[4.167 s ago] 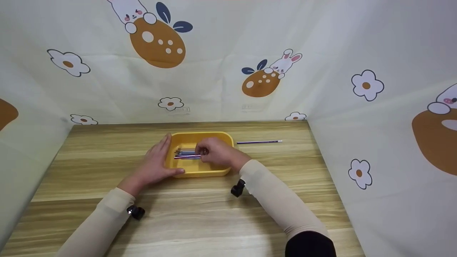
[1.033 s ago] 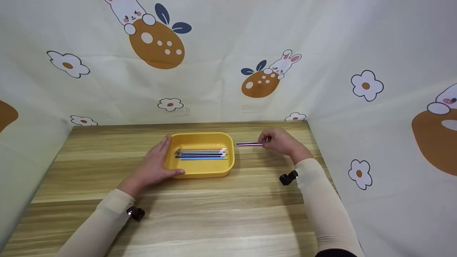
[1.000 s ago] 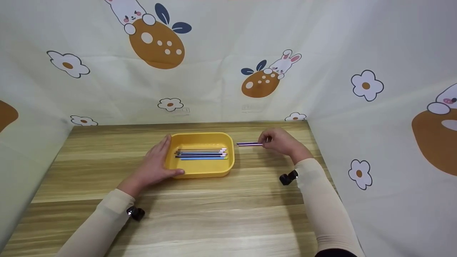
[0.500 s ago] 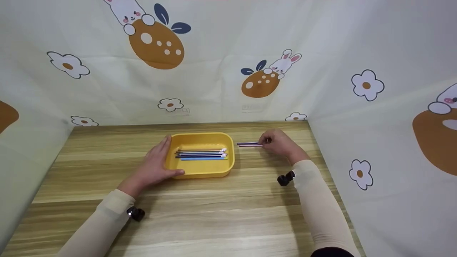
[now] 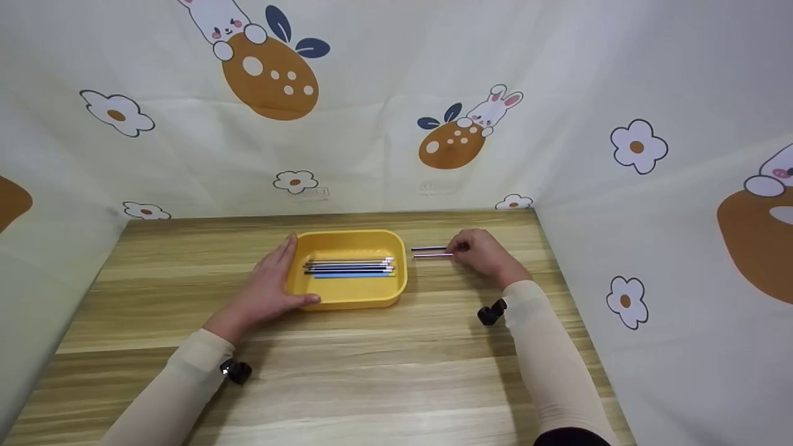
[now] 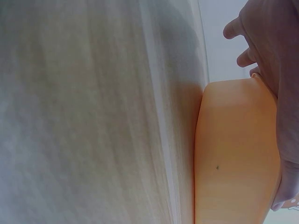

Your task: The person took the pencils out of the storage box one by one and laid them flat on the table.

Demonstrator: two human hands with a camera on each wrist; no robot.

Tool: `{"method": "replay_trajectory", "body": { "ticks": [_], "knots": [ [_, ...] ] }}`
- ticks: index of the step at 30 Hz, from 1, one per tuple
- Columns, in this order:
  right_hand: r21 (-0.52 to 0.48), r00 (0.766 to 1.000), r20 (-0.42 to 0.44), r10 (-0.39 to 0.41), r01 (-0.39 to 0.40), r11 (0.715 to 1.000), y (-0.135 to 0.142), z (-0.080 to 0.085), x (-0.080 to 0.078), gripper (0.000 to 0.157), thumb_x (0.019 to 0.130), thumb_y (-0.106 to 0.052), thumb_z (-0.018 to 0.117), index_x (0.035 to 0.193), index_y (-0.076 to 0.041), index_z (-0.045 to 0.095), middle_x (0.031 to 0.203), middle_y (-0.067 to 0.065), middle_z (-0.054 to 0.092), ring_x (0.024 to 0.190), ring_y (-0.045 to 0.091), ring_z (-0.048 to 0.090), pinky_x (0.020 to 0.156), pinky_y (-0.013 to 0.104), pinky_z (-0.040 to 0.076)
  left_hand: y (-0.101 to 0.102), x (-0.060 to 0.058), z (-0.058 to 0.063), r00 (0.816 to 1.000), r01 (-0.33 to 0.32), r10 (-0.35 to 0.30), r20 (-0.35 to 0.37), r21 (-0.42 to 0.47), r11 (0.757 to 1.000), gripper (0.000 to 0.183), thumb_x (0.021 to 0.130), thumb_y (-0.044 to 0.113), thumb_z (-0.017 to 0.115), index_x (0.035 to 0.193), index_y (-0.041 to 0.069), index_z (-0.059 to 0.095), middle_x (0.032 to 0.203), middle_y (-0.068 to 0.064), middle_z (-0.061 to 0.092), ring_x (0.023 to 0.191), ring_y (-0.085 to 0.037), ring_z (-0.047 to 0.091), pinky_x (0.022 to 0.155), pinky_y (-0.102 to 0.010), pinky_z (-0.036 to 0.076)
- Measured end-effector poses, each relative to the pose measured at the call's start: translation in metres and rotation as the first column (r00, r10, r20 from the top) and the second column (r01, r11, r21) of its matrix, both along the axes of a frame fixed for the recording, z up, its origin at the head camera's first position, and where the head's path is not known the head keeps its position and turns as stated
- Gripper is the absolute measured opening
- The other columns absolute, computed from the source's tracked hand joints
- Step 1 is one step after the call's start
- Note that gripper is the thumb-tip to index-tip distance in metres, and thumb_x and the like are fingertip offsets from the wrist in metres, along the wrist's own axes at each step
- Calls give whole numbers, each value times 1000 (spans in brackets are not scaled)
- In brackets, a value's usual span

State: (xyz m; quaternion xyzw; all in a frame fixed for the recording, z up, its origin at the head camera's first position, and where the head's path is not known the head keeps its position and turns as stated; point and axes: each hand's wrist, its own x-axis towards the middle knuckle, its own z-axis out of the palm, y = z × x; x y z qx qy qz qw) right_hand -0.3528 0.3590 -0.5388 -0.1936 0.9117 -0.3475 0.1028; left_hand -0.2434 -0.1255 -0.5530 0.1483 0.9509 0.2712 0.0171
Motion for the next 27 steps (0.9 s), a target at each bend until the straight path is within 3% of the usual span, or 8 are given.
{"method": "replay_trajectory", "body": {
  "ticks": [20, 27],
  "knots": [
    [0, 999, 47, -17, 17, 1000, -3, -7, -2, 21, 101, 5, 75, 115, -9, 85, 117, 8, 78, 111, 28, 68, 102, 49, 55, 1, 0, -1, 1000, 0, 0, -23, -7, 1000, 144, 81, 81, 82, 177, 3, 7, 184, -19, 11, 169, -41, 15, 135, -63, 12],
    [-10, 1000, -6, 2, -2, 1000, -6, -10, -4, 20, 100, 6, 76, 113, -7, 86, 113, 8, 79, 109, 26, 70, 98, 39, 55, 0, 0, -1, 1000, -3, 3, -13, 0, 1000, 145, 80, 82, 81, 178, 4, 6, 185, -17, 9, 169, -39, 13, 136, -62, 11]
  ]
}}
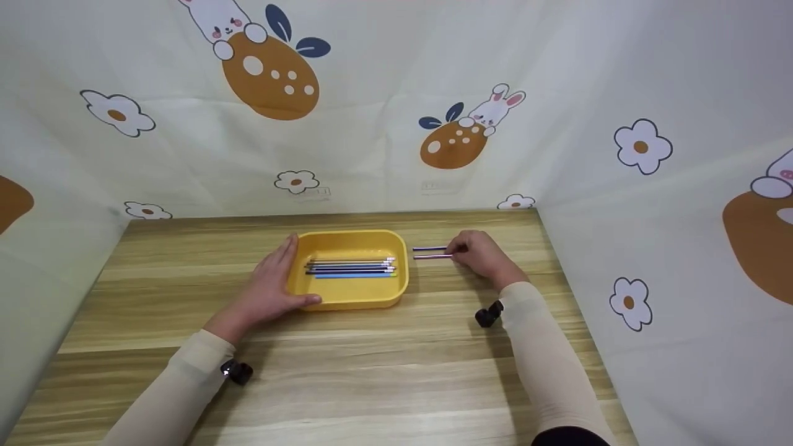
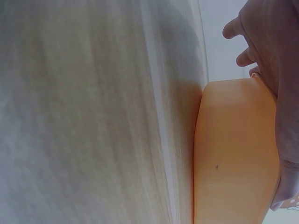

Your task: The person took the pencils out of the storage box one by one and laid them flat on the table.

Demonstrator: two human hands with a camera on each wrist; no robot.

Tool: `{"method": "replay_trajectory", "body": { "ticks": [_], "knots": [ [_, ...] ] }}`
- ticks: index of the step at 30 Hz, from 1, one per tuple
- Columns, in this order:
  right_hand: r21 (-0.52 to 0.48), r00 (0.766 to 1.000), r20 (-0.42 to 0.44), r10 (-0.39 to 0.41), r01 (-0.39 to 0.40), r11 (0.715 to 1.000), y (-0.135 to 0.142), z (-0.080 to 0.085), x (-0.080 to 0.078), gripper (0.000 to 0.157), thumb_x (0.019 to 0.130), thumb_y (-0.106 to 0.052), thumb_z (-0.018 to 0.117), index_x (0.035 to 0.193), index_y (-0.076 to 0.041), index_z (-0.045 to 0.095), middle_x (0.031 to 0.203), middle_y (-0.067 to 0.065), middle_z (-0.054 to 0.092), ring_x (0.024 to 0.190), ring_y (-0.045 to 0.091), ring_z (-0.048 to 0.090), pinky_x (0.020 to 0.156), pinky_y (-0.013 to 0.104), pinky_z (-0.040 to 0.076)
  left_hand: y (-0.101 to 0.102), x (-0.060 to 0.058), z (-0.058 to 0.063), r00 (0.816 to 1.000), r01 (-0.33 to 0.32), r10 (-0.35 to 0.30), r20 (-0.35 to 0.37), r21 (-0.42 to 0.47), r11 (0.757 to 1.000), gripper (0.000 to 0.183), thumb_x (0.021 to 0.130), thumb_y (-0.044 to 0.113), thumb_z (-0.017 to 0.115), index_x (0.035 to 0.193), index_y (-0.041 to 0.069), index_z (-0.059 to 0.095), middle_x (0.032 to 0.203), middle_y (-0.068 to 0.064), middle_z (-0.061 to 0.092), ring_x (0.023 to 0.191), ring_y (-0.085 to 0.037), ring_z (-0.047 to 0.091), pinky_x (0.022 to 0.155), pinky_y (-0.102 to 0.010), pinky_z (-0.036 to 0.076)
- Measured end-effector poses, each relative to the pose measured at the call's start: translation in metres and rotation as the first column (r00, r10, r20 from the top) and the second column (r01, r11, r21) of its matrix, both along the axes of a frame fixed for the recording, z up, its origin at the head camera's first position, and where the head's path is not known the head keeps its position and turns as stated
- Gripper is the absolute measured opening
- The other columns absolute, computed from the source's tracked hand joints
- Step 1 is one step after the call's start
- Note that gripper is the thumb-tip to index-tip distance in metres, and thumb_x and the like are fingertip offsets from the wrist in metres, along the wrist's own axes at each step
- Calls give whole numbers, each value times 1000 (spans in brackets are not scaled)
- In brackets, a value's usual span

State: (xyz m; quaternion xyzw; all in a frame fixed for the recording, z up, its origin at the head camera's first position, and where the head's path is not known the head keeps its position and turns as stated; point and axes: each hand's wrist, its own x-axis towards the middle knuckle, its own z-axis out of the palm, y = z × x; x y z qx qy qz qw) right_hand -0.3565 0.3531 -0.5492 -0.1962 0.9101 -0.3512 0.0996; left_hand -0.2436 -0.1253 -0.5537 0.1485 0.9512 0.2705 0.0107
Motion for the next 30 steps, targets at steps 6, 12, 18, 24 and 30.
{"method": "replay_trajectory", "body": {
  "ticks": [6, 12, 18, 24, 30],
  "knots": [
    [-17, 999, -36, 5, -5, 1000, 0, -1, 1, 20, 98, 9, 76, 110, -5, 86, 109, 10, 80, 104, 26, 69, 92, 32, 54, 0, 1, 0, 1000, -3, 3, 19, -2, 1000, 146, 80, 83, 81, 178, 8, 2, 186, -14, 7, 170, -35, 11, 137, -58, 9],
    [9, 1000, -11, -6, 6, 1000, -1, 1, 1, 20, 100, 7, 75, 111, -7, 86, 111, 9, 79, 107, 26, 69, 95, 38, 54, 0, 1, 0, 1000, -4, 4, 13, -2, 1000, 147, 80, 81, 82, 178, 7, 3, 186, -15, 7, 170, -37, 12, 137, -58, 9],
    [3, 1000, -31, 4, -4, 1000, 0, 0, 2, 20, 99, 8, 76, 110, -5, 86, 110, 10, 78, 105, 26, 69, 92, 34, 54, 1, 1, 0, 1000, -9, 9, 23, 5, 1000, 146, 80, 82, 82, 178, 8, 3, 186, -15, 7, 170, -38, 12, 137, -57, 8],
    [-33, 1000, -29, -8, 7, 999, -1, 0, 3, 16, 101, 2, 77, 112, -7, 85, 112, 8, 78, 106, 25, 69, 91, 28, 54, 0, 1, 0, 1000, -6, 6, 20, 14, 1000, 146, 80, 81, 83, 178, 7, 4, 186, -15, 6, 169, -39, 12, 136, -59, 8],
    [-129, 997, -19, -68, 65, 989, -11, 5, 7, 13, 102, -3, 79, 114, -4, 84, 109, 9, 79, 98, 22, 65, 81, 23, 53, 0, 1, 1, 1000, -2, 1, 27, 8, 1000, 146, 80, 81, 83, 178, 7, 3, 186, -13, 5, 170, -38, 12, 137, -58, 8]
  ]
}}
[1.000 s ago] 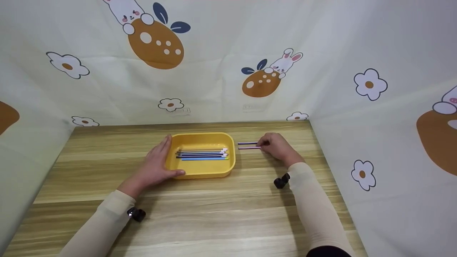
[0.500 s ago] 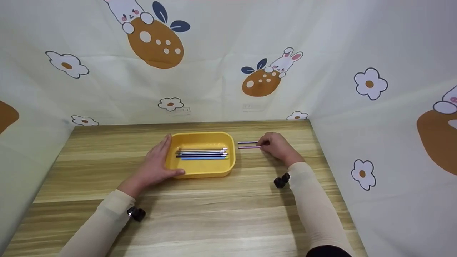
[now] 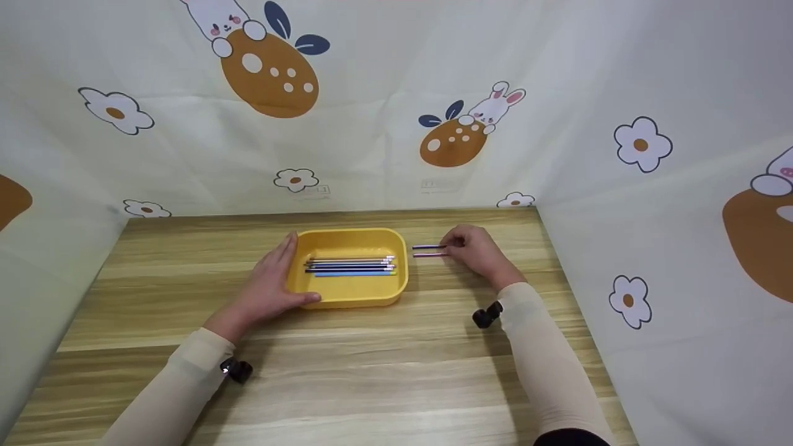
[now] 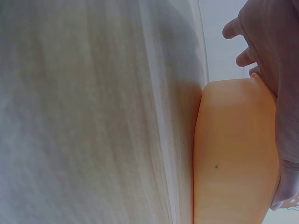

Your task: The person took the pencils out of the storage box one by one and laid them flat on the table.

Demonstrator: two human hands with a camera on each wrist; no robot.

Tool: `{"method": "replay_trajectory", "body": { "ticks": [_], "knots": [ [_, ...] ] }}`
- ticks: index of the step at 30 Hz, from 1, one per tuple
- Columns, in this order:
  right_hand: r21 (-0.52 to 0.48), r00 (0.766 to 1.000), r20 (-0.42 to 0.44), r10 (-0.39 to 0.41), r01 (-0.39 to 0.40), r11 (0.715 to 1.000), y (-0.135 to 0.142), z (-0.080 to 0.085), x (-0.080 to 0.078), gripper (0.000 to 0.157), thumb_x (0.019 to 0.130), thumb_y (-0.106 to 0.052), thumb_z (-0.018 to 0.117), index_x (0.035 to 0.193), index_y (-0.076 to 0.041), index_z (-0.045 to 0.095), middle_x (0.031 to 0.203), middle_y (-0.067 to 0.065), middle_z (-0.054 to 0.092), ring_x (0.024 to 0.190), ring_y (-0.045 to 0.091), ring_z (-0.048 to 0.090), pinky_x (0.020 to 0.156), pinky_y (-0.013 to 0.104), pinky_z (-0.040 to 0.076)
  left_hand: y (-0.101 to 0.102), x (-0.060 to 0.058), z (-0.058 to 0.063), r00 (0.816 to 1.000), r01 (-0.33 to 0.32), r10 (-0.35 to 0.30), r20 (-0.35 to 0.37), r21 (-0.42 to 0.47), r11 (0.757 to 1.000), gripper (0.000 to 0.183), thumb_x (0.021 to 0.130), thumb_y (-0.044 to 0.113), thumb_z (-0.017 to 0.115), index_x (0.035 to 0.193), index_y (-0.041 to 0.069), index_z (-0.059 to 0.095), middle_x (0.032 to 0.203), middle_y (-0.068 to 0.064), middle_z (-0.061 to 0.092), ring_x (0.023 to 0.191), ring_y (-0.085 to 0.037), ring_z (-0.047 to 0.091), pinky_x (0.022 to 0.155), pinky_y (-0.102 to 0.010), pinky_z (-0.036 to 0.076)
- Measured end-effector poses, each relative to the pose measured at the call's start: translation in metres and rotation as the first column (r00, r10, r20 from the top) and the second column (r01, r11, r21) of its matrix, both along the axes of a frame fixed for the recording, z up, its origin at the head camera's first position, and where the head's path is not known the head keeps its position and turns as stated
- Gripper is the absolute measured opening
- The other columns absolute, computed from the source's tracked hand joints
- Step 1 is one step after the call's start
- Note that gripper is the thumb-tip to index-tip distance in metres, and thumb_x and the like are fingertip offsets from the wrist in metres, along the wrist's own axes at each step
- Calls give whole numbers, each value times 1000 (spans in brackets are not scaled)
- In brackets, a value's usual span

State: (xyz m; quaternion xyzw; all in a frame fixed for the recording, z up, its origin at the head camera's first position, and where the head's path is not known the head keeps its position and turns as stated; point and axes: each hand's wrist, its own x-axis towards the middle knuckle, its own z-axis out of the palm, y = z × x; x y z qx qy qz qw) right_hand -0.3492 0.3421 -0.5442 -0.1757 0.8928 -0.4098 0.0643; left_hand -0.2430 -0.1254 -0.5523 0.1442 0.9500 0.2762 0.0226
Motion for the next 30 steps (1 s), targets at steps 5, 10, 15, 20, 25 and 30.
{"method": "replay_trajectory", "body": {
  "ticks": [5, 10, 15, 20, 25, 30],
  "knots": [
    [-77, 998, -51, -24, 20, 997, -21, 12, 9, 17, 103, -7, 78, 117, 2, 81, 103, 10, 79, 90, 21, 63, 77, 23, 51, 0, 0, 1, 1000, 7, -7, 0, -2, 1000, 146, 81, 80, 82, 177, 4, 3, 186, -14, 5, 170, -34, 10, 137, -56, 8],
    [-112, 996, -89, 26, -36, 993, -52, 28, 18, 15, 104, -11, 79, 116, -1, 82, 104, 6, 78, 90, 22, 62, 78, 26, 51, 0, 0, 1, 1000, 3, -3, -8, -4, 1000, 145, 81, 78, 83, 177, 3, 4, 185, -15, 7, 170, -35, 11, 137, -56, 9],
    [-139, 989, -111, 98, -113, 984, -85, 39, 26, 15, 104, -11, 79, 114, -2, 82, 100, 3, 73, 91, 23, 63, 78, 29, 51, 0, 0, 1, 1000, 2, -3, -13, -7, 1000, 146, 81, 80, 82, 177, 4, 4, 185, -16, 7, 170, -37, 12, 137, -58, 10],
    [-125, 980, -89, 179, -189, 974, -114, 43, 33, 10, 105, -11, 78, 113, -11, 84, 105, 2, 72, 96, 22, 64, 82, 33, 52, 0, 0, 0, 1000, 3, -3, -8, -2, 1000, 147, 80, 84, 80, 178, 5, 3, 186, -15, 6, 170, -37, 11, 137, -58, 8],
    [-53, 966, -51, 252, -255, 965, -139, 41, 39, 15, 105, -11, 78, 119, -11, 83, 108, 0, 71, 102, 20, 65, 87, 37, 55, 0, 0, 0, 1000, -8, 8, 5, 11, 1000, 147, 80, 82, 82, 178, 7, 3, 186, -13, 5, 170, -36, 11, 137, -56, 7],
    [60, 932, -70, 357, -353, 934, -161, 37, 41, 20, 102, -6, 79, 121, -1, 81, 113, 9, 73, 106, 25, 67, 95, 44, 58, 1, 0, 1, 1000, -8, 8, 10, 16, 1000, 146, 80, 82, 82, 178, 7, 4, 186, -12, 5, 170, -35, 10, 137, -56, 7]
  ]
}}
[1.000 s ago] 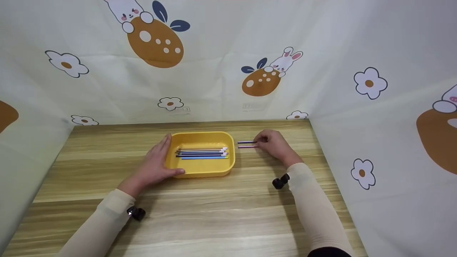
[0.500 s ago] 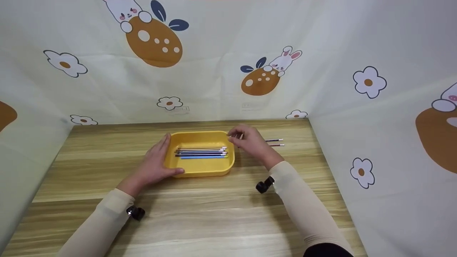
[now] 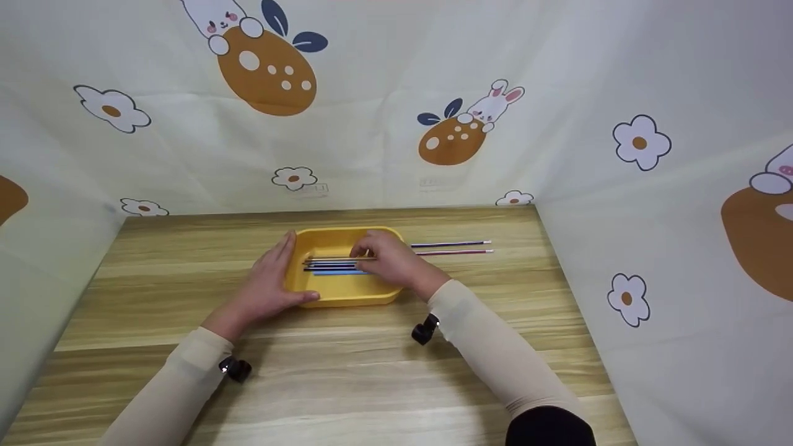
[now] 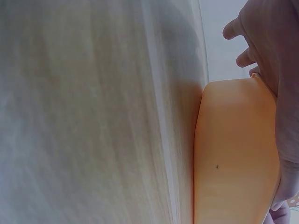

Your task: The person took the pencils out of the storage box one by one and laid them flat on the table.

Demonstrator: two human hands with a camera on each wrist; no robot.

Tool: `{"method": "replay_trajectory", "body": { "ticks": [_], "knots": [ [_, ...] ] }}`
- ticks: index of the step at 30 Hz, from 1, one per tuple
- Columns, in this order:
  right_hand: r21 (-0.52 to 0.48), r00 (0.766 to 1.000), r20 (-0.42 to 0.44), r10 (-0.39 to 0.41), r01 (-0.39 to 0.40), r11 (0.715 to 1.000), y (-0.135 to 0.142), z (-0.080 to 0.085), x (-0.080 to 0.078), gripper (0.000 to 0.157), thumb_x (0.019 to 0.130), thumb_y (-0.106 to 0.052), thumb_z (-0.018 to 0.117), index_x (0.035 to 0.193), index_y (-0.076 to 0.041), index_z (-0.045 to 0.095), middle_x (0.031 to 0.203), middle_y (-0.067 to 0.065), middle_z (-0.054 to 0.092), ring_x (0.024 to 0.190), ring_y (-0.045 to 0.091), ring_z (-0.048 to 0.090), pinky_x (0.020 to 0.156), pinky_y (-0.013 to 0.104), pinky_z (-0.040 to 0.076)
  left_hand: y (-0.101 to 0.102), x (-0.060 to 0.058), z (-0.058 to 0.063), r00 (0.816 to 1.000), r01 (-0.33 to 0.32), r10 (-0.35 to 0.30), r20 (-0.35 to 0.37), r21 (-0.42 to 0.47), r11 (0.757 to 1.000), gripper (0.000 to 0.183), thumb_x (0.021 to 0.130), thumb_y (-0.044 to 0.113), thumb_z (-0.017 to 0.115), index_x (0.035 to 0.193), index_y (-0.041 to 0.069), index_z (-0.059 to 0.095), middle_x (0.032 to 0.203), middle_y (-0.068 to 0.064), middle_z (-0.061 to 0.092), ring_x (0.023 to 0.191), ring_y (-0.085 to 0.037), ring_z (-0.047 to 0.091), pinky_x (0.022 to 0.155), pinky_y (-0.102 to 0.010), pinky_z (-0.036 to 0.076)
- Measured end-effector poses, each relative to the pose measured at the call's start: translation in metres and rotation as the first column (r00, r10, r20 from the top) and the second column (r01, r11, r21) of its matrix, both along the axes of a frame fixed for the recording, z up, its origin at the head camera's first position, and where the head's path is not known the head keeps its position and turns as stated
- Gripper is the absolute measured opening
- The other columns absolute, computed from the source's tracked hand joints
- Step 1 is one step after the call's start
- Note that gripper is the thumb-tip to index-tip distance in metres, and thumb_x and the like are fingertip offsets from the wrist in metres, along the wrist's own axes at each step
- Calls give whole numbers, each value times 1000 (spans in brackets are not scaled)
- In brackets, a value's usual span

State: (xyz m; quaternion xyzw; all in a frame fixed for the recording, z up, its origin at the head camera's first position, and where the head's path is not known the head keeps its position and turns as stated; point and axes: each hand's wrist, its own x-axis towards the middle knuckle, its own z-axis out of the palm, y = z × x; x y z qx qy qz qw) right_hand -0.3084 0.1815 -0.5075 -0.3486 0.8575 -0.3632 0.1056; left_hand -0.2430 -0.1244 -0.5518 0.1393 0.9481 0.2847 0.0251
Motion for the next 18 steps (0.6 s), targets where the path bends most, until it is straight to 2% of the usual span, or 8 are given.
{"method": "replay_trajectory", "body": {
  "ticks": [4, 8, 13, 18],
  "knots": [
    [99, 997, -48, 57, -52, 994, -12, -3, 1, 21, 99, -2, 80, 119, 2, 81, 116, 13, 76, 110, 30, 68, 102, 48, 58, -1, 0, -1, 1000, 8, -8, -20, -18, 1000, 146, 80, 83, 81, 177, 4, 6, 186, -14, 8, 170, -33, 11, 137, -56, 9],
    [161, 998, -38, 54, -47, 986, -19, -8, 2, 22, 98, -2, 82, 120, 1, 81, 114, 11, 76, 108, 27, 67, 100, 47, 58, -1, 0, -1, 999, 8, -9, -33, -17, 1000, 146, 79, 82, 82, 177, 3, 7, 185, -15, 9, 170, -33, 13, 137, -57, 11],
    [172, 998, -40, 49, -41, 984, -23, -15, 2, 23, 93, 1, 83, 116, 0, 82, 106, 12, 74, 100, 25, 66, 92, 44, 59, 0, 1, 0, 1000, 9, -9, -21, -1, 1000, 146, 80, 79, 84, 177, 4, 6, 186, -14, 8, 170, -33, 12, 137, -56, 8],
    [169, 998, -42, 40, -33, 985, -25, -18, 1, 23, 91, 3, 83, 114, 1, 81, 102, 14, 74, 96, 26, 67, 90, 43, 58, 0, 0, -1, 1000, 6, -6, -24, -7, 1000, 145, 80, 79, 84, 177, 4, 5, 186, -15, 7, 170, -36, 12, 137, -57, 9]
  ]
}}
